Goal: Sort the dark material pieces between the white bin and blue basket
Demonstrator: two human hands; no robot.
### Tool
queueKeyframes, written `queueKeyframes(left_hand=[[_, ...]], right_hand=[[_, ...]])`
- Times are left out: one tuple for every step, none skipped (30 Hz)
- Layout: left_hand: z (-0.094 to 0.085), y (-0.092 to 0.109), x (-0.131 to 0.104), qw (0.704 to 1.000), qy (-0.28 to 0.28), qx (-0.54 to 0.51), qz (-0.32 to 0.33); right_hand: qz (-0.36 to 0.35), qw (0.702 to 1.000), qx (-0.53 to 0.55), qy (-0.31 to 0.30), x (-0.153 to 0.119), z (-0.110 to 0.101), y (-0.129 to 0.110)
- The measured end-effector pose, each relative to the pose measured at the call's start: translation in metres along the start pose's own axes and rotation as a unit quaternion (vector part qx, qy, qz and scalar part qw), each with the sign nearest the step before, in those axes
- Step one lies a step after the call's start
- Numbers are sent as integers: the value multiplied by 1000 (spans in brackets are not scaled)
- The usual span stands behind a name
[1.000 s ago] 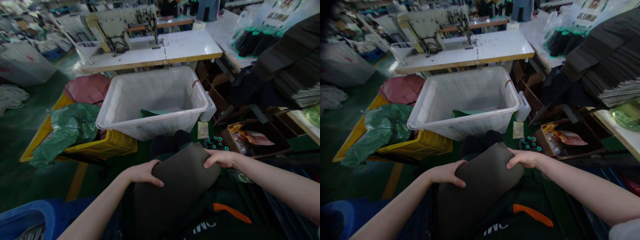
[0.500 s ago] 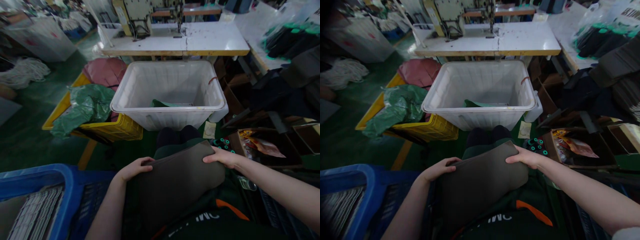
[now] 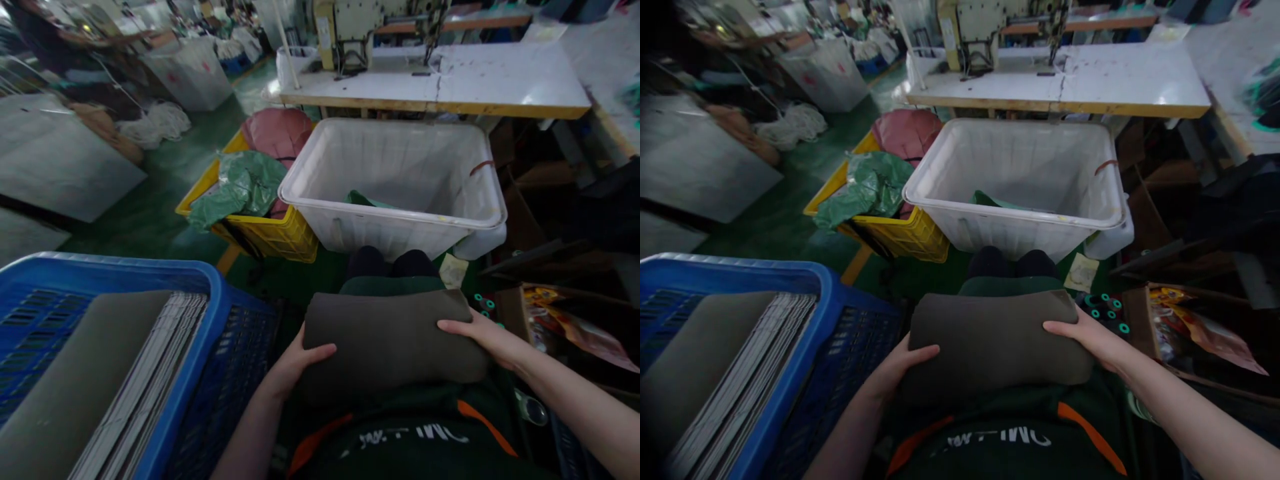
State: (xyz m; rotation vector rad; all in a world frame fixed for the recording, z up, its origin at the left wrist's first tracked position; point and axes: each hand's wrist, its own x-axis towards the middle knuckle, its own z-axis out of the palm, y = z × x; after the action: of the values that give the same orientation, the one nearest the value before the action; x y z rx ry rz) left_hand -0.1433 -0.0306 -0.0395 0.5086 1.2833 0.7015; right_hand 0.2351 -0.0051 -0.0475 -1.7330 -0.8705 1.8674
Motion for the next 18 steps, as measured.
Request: queueKeyframes(left_hand=[[2, 0, -8, 1000, 6, 15, 21], [3, -1, -15, 998, 10, 33, 49], [2, -2, -19, 995, 17, 54, 84], [1, -3, -21, 989, 26, 78, 125], [-2, -4, -22, 980, 36, 102, 169], [-5, -6, -19, 969, 46, 125, 210], [-9, -7, -15, 957, 53, 146, 244], [-11, -9, -9, 947, 56, 164, 271], [-13, -11, -1, 939, 52, 178, 289], [-15, -12, 7, 935, 42, 191, 298], [-15, -14, 14, 931, 28, 200, 303], [-14, -16, 22, 928, 10, 206, 310], [-13, -18, 28, 924, -12, 209, 319], [-12, -20, 32, 920, -33, 213, 329], [-11, -22, 35, 914, -54, 216, 338], [-11, -25, 38, 910, -72, 219, 346], [-11, -28, 39, 907, -84, 222, 348], [-10, -30, 40, 907, -82, 224, 348]], right_hand=[[-21, 1000, -20, -4, -3, 0, -1], [-53, 998, -45, -5, -7, -2, -3], [-93, 993, -74, -2, -12, -5, -5], [-143, 984, -108, 3, -16, -10, -7], [-202, 969, -145, 13, -20, -16, -9], [-261, 948, -183, 26, -22, -22, -11], [-315, 923, -216, 40, -23, -28, -12], [-358, 900, -244, 51, -22, -33, -12], [-387, 881, -265, 56, -20, -38, -12], [-403, 869, -280, 56, -16, -41, -12], [-408, 865, -289, 50, -12, -42, -11], [-406, 864, -294, 38, -7, -42, -9], [-404, 866, -294, 22, -3, -41, -7], [-403, 868, -291, 4, 0, -39, -5], [-406, 868, -284, -12, 3, -37, -3], [-409, 870, -275, -27, 5, -35, 0], [-409, 872, -266, -38, 7, -34, 2], [-406, 876, -256, -40, 9, -33, 5]])
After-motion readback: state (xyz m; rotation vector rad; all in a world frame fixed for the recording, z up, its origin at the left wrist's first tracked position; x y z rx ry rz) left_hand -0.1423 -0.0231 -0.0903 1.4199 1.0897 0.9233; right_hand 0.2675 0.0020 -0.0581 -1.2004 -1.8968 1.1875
